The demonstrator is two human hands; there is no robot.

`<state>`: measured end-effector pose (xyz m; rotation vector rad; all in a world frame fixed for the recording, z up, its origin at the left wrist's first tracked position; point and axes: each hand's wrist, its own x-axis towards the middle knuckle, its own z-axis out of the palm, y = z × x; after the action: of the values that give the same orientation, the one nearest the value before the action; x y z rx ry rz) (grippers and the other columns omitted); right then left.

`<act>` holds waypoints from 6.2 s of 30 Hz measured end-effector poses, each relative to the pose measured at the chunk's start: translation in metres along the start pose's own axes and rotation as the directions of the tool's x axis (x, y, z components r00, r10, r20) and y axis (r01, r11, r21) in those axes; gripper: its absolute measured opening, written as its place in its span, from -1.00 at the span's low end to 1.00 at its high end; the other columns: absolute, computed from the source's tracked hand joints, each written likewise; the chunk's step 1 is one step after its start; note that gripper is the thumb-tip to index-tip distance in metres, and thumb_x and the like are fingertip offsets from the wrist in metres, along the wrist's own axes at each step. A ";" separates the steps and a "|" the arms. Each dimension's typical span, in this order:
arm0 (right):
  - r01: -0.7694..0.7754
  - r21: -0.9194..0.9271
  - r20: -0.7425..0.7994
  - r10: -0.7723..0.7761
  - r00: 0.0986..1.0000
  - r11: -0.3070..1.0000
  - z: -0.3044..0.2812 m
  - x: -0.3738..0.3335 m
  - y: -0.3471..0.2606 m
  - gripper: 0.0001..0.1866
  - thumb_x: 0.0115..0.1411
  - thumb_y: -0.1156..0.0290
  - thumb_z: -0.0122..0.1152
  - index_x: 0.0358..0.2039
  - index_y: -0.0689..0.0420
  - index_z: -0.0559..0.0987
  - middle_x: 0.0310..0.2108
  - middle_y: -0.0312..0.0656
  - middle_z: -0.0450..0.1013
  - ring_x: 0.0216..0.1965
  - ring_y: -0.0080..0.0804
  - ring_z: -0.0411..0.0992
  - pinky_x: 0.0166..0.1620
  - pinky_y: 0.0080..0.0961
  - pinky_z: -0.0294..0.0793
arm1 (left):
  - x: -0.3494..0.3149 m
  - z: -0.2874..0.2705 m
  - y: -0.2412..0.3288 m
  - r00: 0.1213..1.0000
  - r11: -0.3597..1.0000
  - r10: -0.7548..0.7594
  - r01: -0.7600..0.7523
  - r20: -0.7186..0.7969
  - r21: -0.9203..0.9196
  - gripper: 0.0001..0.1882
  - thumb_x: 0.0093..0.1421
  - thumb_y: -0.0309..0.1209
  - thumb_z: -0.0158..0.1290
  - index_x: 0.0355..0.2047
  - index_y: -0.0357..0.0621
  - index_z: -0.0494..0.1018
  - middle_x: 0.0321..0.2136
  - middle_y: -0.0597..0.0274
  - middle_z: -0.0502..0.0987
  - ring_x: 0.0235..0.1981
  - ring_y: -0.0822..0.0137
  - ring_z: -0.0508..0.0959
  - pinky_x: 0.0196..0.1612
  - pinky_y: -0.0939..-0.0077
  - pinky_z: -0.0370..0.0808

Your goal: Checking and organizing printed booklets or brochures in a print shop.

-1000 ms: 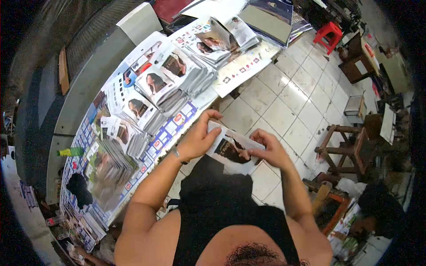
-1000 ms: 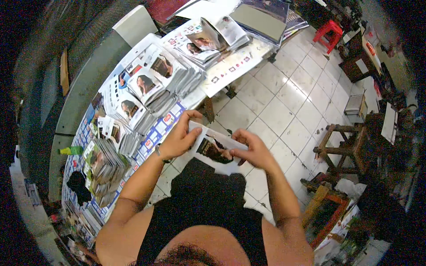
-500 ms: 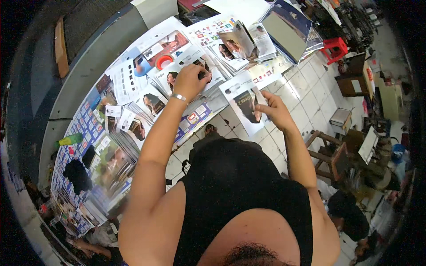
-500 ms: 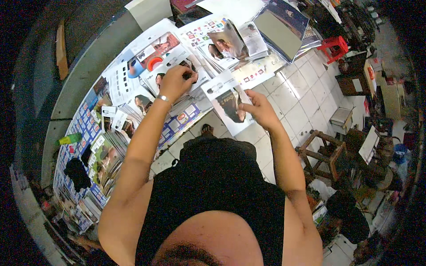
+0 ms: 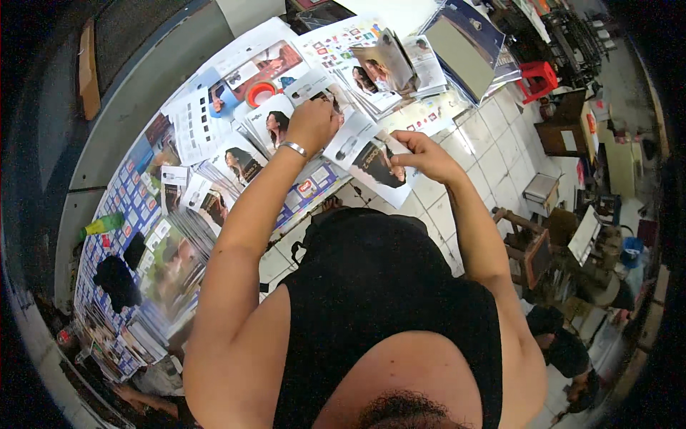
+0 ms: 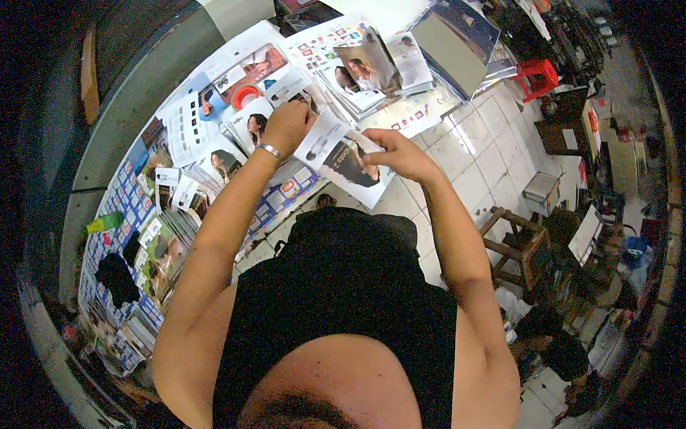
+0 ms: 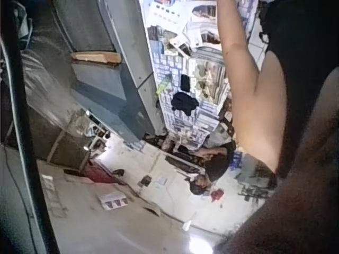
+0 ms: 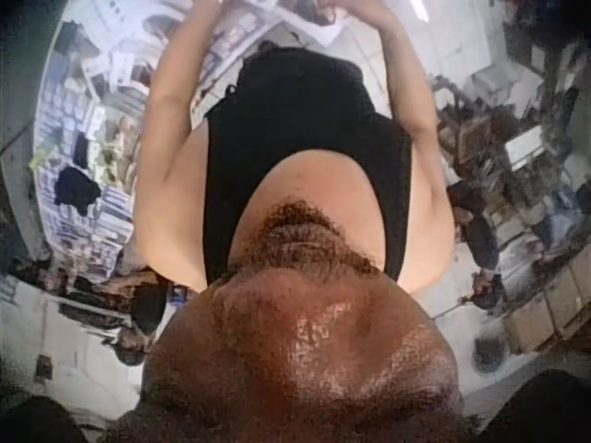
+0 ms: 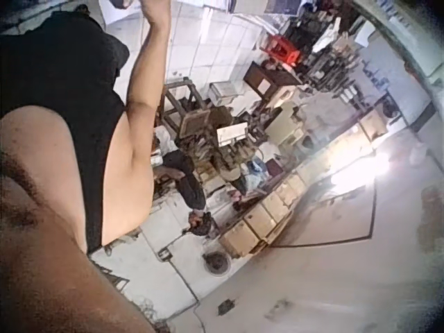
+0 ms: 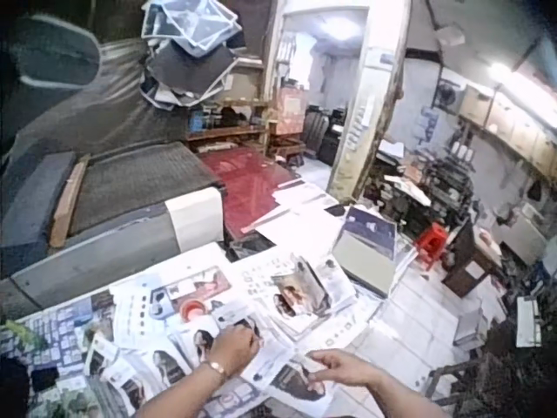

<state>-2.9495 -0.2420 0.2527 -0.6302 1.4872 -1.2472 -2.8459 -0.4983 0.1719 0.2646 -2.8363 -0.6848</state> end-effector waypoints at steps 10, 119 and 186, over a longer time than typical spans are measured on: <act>-0.022 -0.082 0.074 0.028 0.997 0.996 -0.003 0.008 -0.003 -0.69 0.22 0.57 0.22 -0.01 0.26 0.49 -0.27 -0.32 0.56 -0.32 -0.66 0.50 -0.20 -0.66 0.50 | -0.015 -0.003 -0.009 1.000 0.983 0.009 -0.006 0.014 -0.182 -0.79 0.22 -0.21 0.13 -0.36 -0.02 0.65 -0.33 0.07 0.55 -0.24 -0.02 0.54 -0.15 0.15 0.49; 0.325 -0.890 0.415 -0.271 0.869 -0.320 0.031 0.113 -0.002 0.22 -0.07 -0.38 0.22 0.39 0.26 0.13 0.42 0.12 0.02 0.47 0.06 -0.12 0.44 0.10 -0.30 | -0.031 -0.008 0.018 0.927 0.944 -0.214 0.277 -0.307 0.177 -0.06 0.05 -0.14 0.19 0.38 -0.23 0.07 0.37 -0.09 0.05 0.41 -0.06 0.00 0.38 -0.18 -0.14; 0.709 -0.645 0.661 0.675 0.328 0.287 0.362 0.094 0.251 -0.28 0.12 -0.18 0.34 -0.04 0.28 0.56 -0.22 -0.04 0.55 -0.16 -0.23 0.51 -0.08 -0.33 0.47 | -0.519 0.325 0.355 -0.735 -0.488 -0.562 -0.075 0.379 -0.870 -0.26 0.17 0.00 0.21 0.24 -0.16 0.35 0.11 -0.11 0.51 0.11 0.01 0.53 0.15 0.21 0.47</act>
<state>-2.5899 -0.3782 0.0189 -1.8734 0.8481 0.5508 -2.4707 0.0664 -0.0290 2.2495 0.1373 -1.0340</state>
